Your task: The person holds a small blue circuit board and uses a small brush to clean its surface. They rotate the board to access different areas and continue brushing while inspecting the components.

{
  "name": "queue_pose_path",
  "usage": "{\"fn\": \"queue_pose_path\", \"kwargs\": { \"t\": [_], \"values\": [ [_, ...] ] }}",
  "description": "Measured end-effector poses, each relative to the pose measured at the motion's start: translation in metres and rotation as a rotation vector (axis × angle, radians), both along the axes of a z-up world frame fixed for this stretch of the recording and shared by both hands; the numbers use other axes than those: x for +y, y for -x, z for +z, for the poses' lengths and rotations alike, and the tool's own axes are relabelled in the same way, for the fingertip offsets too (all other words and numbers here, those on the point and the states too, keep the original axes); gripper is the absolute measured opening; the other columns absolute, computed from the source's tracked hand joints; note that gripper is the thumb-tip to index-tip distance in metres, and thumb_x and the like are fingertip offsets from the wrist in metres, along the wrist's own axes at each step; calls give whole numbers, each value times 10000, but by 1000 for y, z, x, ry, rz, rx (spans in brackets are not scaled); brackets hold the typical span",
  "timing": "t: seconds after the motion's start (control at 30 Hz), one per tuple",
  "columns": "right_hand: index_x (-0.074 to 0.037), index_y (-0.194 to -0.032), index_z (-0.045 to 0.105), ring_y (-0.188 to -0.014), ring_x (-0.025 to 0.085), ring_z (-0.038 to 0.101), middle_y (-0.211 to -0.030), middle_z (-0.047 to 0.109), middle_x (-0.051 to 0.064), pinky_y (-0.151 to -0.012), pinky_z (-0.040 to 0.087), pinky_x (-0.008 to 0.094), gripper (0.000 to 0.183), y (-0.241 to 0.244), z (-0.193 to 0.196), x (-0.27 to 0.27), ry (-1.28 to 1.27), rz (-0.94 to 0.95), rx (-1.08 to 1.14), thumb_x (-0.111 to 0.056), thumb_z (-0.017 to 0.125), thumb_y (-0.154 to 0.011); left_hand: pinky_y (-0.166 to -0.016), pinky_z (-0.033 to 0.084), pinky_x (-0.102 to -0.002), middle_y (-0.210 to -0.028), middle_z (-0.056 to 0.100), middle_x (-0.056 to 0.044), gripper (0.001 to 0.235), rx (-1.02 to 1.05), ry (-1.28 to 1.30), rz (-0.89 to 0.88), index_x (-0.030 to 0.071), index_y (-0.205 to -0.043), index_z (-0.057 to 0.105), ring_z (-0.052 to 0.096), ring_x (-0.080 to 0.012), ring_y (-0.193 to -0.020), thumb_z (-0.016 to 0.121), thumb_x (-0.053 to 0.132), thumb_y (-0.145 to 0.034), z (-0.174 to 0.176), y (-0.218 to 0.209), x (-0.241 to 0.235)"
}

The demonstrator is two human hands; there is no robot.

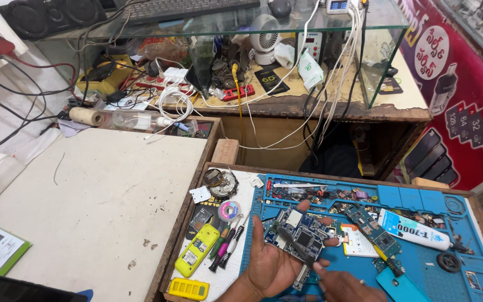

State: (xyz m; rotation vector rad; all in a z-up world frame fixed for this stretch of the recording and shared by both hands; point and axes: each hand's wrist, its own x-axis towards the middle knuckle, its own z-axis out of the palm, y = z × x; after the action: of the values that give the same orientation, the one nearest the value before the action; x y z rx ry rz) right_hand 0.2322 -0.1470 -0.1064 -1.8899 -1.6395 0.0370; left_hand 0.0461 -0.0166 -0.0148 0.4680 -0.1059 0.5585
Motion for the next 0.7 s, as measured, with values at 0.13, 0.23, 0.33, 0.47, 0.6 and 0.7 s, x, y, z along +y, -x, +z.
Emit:
{"fn": "queue_pose_path", "kwargs": {
  "t": [0.13,0.23,0.33,0.47,0.6,0.7],
  "values": [
    [-296,-1148,792,-797,126,796,-813,812,-15,-760,679,326,339,3,15,-3,99,-132,321,-236,811,-815,-1125,544,-488,-1655,393,-211,1139,-17,52,-37,242,-1742,167,538,-367,-1427,197,924,-830,-4,0,-3],
    [-316,-1173,802,-830,167,789,-812,797,-28,-762,631,392,416,5,9,0,50,52,-48,-286,817,-759,-1102,561,-469,-1628,410,-214,1136,6,-8,8,246,-1729,157,541,-376,-1397,193,933,-825,-4,-1,0],
    [-393,-1303,696,-836,114,787,-951,759,-57,-734,636,322,484,-6,8,0,450,-78,-97,-322,753,-827,-1038,585,-465,-1618,431,-231,1132,0,17,31,219,-1729,171,551,-389,-1384,190,928,-847,-5,-1,4],
    [-223,-1193,754,-812,111,836,-844,803,27,-722,666,288,333,-17,23,-7,10,-101,241,-205,742,-861,-1024,600,-481,-1619,439,-257,1089,-33,158,36,187,-1720,225,558,-393,-1364,192,890,-888,-3,-1,6],
    [-334,-1258,752,-745,125,779,-792,812,31,-723,658,294,422,0,36,-7,348,-148,144,-319,817,-842,-998,601,-475,-1607,426,-246,941,-11,86,119,153,-1679,280,550,-426,-1369,221,795,-994,5,2,10],
    [-248,-1193,767,-783,167,787,-840,816,73,-734,649,315,356,-4,46,-13,167,-146,229,-241,784,-838,-999,607,-500,-1610,417,-220,804,20,70,123,179,-1654,288,543,-409,-1353,254,683,-1029,9,5,9]
  ]
}}
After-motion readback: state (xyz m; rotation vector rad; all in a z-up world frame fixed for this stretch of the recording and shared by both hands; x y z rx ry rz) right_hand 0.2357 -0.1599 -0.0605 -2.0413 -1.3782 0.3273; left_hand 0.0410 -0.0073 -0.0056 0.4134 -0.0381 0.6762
